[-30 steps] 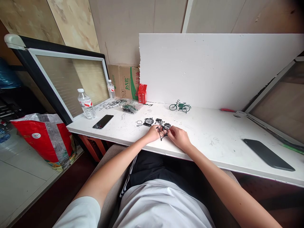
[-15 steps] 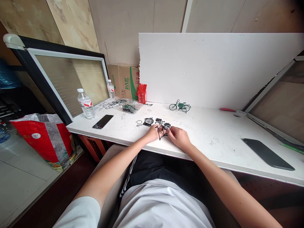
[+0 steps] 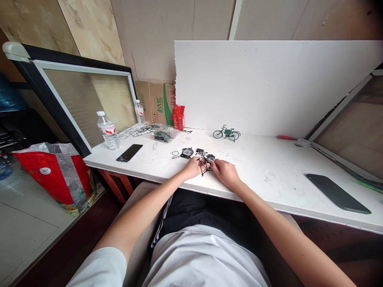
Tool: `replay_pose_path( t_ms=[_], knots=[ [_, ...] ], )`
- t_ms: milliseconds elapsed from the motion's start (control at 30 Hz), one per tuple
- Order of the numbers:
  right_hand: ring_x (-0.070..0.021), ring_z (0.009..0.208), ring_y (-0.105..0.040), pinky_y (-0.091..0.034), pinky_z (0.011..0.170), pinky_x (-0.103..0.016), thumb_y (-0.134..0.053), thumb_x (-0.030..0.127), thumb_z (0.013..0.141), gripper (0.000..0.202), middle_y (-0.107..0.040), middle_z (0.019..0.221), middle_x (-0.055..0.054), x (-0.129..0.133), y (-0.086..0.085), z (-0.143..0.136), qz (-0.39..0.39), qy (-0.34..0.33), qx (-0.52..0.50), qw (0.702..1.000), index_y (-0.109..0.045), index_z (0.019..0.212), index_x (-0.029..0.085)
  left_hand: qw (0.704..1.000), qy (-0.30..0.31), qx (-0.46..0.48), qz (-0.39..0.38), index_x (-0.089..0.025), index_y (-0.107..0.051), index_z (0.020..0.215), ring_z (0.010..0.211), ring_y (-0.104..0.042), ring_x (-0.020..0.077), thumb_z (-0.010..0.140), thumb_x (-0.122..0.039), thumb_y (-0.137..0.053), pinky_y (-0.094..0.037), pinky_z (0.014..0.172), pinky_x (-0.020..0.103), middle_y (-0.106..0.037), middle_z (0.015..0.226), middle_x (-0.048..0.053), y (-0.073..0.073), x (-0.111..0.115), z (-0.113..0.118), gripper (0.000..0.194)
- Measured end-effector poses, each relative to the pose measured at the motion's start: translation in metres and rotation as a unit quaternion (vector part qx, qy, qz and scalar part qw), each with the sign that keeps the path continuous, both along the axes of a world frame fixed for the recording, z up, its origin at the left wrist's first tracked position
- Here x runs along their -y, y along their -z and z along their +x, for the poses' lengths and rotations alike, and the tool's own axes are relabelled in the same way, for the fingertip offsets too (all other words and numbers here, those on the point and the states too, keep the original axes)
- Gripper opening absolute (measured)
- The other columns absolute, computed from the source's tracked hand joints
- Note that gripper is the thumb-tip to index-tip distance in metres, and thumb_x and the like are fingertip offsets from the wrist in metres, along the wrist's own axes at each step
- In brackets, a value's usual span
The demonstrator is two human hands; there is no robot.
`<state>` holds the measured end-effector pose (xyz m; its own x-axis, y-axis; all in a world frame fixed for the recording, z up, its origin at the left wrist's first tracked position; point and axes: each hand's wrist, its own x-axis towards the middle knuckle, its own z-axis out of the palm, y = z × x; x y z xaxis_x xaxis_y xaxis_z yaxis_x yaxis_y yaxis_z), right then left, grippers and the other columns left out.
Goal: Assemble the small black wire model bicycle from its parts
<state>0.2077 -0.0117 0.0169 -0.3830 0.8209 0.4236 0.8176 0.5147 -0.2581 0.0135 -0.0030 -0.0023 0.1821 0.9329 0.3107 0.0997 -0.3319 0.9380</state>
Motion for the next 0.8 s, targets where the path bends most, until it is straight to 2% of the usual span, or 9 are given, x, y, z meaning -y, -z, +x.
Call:
replay_pose_path(
  t_ms=[233, 500, 633, 800],
  knots=[
    [-0.0172, 0.057, -0.05, -0.025, 0.06, -0.031, -0.04, 0.046, 0.107, 0.043, -0.067, 0.07, -0.006, 0.0, -0.001, 0.0, -0.01, 0.0, -0.004, 1.0, -0.051, 0.073, 0.022, 1.0, 0.004, 0.001, 0.009, -0.018, -0.053, 0.071, 0.067, -0.049, 0.0123, 0.07, -0.047, -0.088, -0.045, 0.067, 0.028, -0.057, 0.07, -0.001, 0.009, -0.007, -0.001, 0.046],
    [-0.0193, 0.066, -0.061, -0.029, 0.06, -0.029, -0.052, 0.04, 0.098, 0.019, -0.073, 0.079, -0.005, 0.001, 0.001, 0.001, -0.014, 0.001, -0.038, 0.999, -0.059, 0.092, 0.023, 1.0, 0.001, -0.007, 0.015, -0.016, -0.058, 0.074, 0.07, -0.053, 0.0139, 0.07, -0.05, -0.088, -0.046, 0.07, 0.028, -0.063, 0.074, 0.003, 0.008, -0.007, -0.002, 0.045],
    [-0.0179, 0.062, -0.056, -0.028, 0.06, -0.029, -0.049, 0.04, 0.1, 0.023, -0.071, 0.077, -0.004, 0.0, 0.0, 0.0, -0.015, 0.0, -0.029, 0.999, -0.056, 0.086, 0.023, 1.0, -0.003, -0.011, 0.005, -0.017, -0.055, 0.071, 0.066, -0.049, 0.0129, 0.071, -0.051, -0.087, -0.041, 0.062, 0.026, -0.058, 0.069, 0.001, 0.007, -0.005, -0.001, 0.046],
    [-0.0162, 0.056, -0.049, -0.025, 0.06, -0.03, -0.045, 0.041, 0.104, 0.033, -0.069, 0.074, -0.005, -0.002, 0.001, 0.001, -0.011, -0.001, -0.013, 1.0, -0.051, 0.077, 0.023, 0.999, -0.011, -0.032, 0.022, -0.017, -0.055, 0.071, 0.066, -0.046, 0.012, 0.073, -0.049, -0.086, -0.04, 0.062, 0.026, -0.057, 0.07, 0.0, 0.009, -0.006, -0.003, 0.045]
  ],
)
